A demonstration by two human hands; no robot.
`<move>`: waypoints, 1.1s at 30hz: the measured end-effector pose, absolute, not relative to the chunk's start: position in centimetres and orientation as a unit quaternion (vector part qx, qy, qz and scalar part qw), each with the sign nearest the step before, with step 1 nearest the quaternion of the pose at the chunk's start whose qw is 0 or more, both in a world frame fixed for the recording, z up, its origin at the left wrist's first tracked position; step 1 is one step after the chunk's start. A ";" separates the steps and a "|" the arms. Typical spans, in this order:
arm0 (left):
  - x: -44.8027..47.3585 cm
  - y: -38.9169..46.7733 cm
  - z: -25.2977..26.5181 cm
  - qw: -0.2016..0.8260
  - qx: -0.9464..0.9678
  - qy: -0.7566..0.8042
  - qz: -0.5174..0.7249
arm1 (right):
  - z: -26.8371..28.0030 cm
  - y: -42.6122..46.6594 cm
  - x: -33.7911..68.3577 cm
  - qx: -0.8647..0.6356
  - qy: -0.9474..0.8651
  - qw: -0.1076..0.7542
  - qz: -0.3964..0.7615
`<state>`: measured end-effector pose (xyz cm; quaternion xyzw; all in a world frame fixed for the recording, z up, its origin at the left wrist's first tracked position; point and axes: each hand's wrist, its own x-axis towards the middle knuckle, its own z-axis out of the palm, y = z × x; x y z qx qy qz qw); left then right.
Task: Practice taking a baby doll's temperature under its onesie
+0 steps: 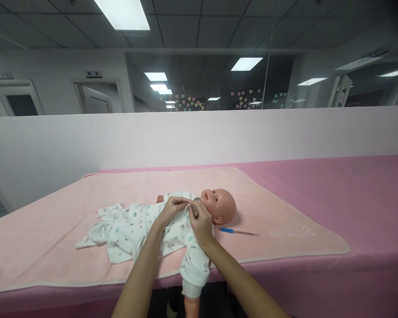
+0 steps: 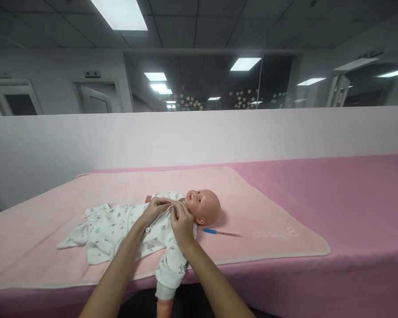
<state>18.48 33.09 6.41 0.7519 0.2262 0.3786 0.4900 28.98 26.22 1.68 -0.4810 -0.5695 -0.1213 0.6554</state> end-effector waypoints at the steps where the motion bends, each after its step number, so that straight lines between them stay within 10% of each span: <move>1: 18.5 33.0 6.4 0.495 0.749 0.226 0.379 | 1.7 26.2 29.0 -0.483 -0.570 0.654 -0.117; 33: 18.2 32.1 5.3 0.442 0.766 0.220 0.411 | 1.3 25.5 28.8 -0.510 -0.561 0.645 -0.095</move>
